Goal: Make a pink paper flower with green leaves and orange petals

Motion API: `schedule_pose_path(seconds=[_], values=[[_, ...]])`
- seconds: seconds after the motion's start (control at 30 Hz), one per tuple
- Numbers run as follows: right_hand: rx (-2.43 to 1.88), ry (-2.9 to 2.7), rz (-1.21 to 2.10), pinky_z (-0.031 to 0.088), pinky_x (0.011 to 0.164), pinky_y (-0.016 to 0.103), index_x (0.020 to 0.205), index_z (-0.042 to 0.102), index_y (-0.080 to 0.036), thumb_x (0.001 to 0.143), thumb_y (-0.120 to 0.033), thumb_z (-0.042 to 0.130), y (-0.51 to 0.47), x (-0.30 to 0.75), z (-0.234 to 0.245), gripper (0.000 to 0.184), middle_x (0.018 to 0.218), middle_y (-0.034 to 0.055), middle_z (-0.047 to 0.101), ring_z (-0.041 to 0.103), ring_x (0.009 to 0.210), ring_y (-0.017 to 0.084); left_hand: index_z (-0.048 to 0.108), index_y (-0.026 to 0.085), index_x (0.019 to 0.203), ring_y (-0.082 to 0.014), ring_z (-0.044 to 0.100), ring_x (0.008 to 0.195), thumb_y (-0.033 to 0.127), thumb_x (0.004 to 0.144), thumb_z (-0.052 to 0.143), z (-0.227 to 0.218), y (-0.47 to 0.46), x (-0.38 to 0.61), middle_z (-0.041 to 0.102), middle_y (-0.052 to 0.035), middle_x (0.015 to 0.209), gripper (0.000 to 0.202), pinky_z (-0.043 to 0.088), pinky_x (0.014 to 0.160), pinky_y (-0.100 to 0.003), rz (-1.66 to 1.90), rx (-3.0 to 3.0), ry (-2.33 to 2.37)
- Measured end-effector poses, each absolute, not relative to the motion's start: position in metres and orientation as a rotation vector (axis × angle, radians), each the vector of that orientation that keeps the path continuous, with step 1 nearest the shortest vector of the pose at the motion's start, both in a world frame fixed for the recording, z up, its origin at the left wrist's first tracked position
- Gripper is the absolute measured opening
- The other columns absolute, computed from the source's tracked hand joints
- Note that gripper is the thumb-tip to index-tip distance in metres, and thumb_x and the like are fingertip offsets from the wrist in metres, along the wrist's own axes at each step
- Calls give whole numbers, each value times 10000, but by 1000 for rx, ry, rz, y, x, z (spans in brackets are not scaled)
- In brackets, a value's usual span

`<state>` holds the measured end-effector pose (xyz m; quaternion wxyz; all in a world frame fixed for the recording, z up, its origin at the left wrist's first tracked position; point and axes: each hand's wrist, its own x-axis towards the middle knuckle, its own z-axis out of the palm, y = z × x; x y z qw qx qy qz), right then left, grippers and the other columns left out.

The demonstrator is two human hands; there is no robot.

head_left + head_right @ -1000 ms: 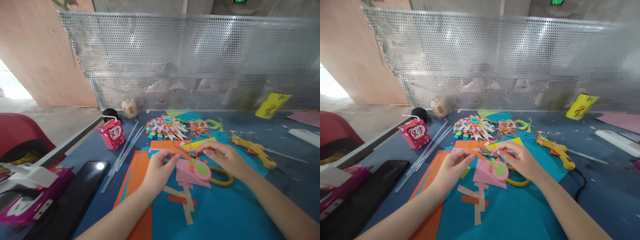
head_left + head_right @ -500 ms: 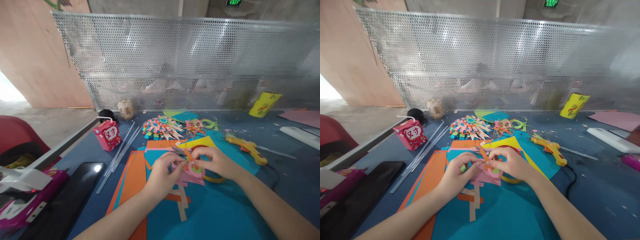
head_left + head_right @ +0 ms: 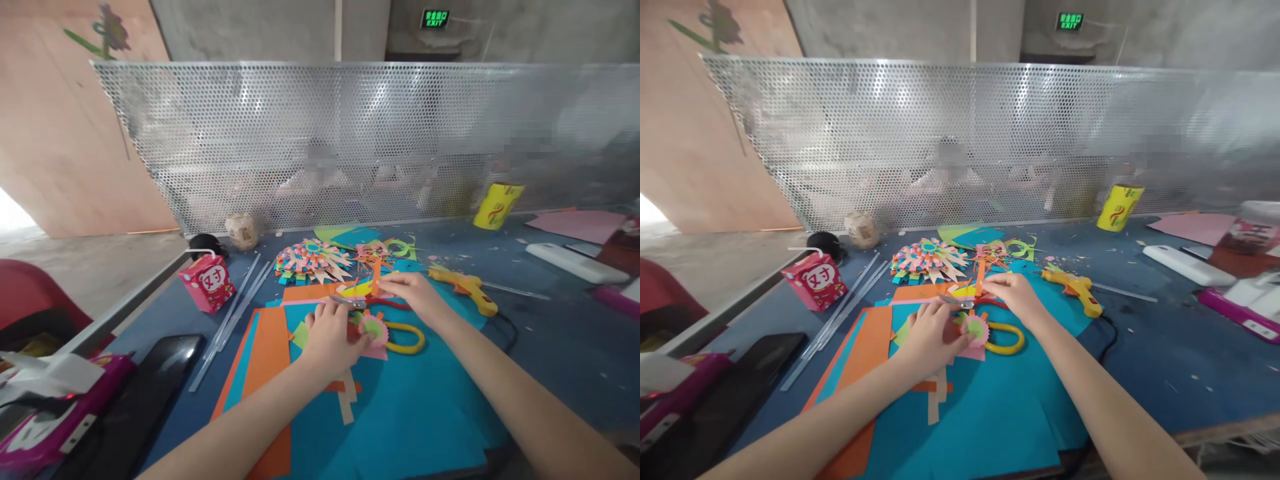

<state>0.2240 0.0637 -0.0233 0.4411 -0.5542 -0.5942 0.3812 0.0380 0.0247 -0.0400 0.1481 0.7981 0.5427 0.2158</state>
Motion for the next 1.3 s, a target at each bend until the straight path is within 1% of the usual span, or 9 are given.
schedule_pose_path(seconds=[0.2,0.37,0.43,0.57,0.7,0.83,1.0,1.13,1.3], values=[[-1335,-1315,951,508,693,329,912,601,-135,850,-295,568,72,235,-33,174,903,17,622,601,778,144,573,200,972,-310,461,1103,338,653,645,-31,26,47,578,-91,1112,355,342,843,-469,617,2243,1590],[-1173,-1181,1051,516,641,305,1010,569,-143,871,-304,538,79,243,-35,215,945,31,607,596,749,131,554,224,772,-213,586,947,241,719,550,-21,26,38,667,2,905,55,391,797,-361,550,2175,1531],[-1117,-1126,1084,518,650,310,1033,563,-148,874,-307,532,80,247,-33,227,969,37,603,597,767,136,545,226,798,-193,613,882,242,731,536,-21,26,36,677,13,863,69,410,769,-332,529,2158,1525],[-1076,-1035,1124,520,673,326,1063,554,-153,875,-309,531,82,253,-31,246,1010,47,596,598,802,147,527,213,982,-251,554,1051,292,732,538,-25,32,36,653,-49,1054,262,392,833,-406,531,2175,1563],[-1096,-980,1140,516,718,359,1096,544,-158,872,-311,533,84,255,-33,271,1065,58,585,595,861,168,595,210,932,-256,625,887,246,731,529,-25,43,34,704,-30,827,214,362,858,-465,451,2245,1557],[-1105,-961,1145,512,739,373,1104,542,-160,871,-310,535,84,256,-31,277,1088,62,579,591,887,176,642,211,905,-223,634,873,173,769,449,-16,53,20,710,-40,859,240,392,841,-393,445,2323,1612],[-1118,-961,1161,516,723,361,1094,546,-159,871,-306,536,83,257,-29,267,1071,59,584,594,869,169,688,196,794,-171,638,739,244,781,479,5,71,-12,709,-31,771,214,452,652,-233,397,2422,1672],[-1147,-963,1179,521,697,344,1083,549,-155,870,-300,539,85,256,-32,258,1045,54,590,598,839,159,683,182,920,-255,612,959,172,800,429,21,87,-42,695,-106,930,282,445,814,-335,429,2479,1940],[-1183,-972,1176,519,716,357,1095,545,-158,869,-301,540,86,254,-34,267,1067,58,584,596,863,168,488,206,1271,-385,231,1327,151,780,472,24,89,-52,375,-150,1412,494,251,1005,-541,540,2515,2154]])
